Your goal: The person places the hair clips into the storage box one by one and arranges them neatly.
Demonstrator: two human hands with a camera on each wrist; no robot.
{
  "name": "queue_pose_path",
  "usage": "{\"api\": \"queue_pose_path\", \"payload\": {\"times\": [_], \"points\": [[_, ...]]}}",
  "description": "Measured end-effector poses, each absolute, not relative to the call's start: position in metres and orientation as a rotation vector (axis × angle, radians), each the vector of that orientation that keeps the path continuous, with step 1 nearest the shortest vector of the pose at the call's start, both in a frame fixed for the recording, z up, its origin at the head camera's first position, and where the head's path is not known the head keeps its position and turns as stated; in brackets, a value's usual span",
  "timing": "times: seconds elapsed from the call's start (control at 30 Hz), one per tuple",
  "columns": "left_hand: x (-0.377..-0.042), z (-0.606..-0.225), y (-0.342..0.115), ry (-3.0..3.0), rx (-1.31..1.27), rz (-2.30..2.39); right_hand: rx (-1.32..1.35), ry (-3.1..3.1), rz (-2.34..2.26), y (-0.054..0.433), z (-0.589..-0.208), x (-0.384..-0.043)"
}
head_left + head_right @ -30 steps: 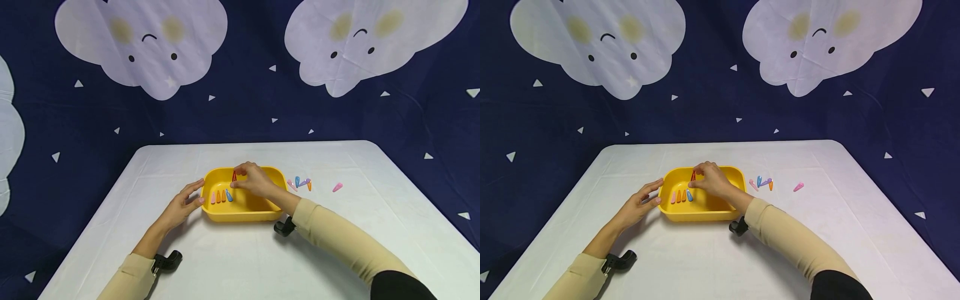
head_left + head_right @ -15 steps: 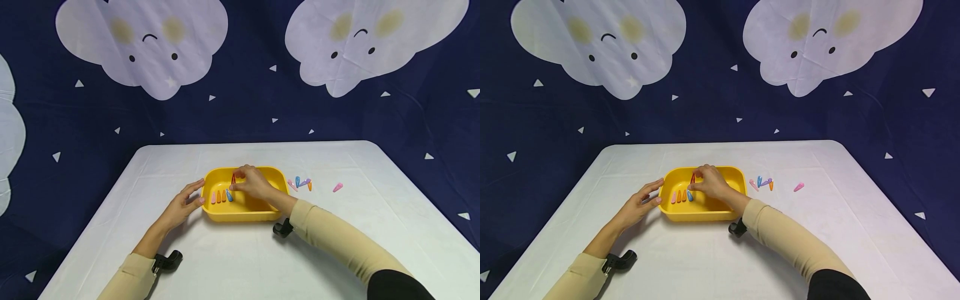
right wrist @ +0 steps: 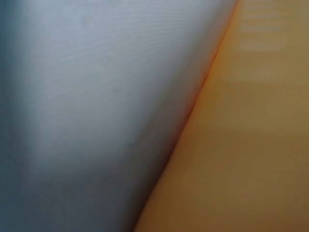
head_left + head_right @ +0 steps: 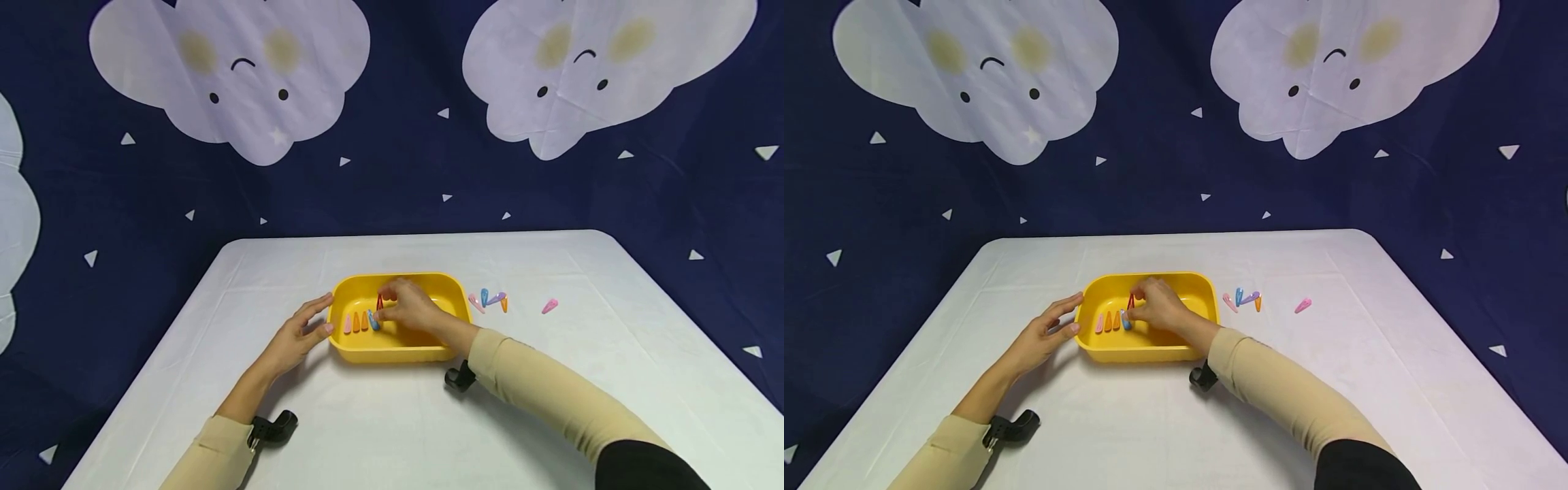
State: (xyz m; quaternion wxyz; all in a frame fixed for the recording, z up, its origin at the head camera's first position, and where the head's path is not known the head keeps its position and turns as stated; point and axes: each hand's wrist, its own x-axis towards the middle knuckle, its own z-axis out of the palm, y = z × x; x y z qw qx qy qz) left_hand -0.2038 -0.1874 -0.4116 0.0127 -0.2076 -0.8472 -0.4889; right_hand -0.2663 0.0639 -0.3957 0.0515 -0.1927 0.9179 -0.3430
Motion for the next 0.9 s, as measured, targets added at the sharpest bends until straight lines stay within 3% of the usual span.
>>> {"api": "queue_pose_path", "payload": {"times": [0.9], "points": [[-0.2045, -0.4129, -0.1871, -2.633, -0.651, -1.546, -0.698, 2.857, -0.698, 0.0646, -0.4045, -0.2678]]}}
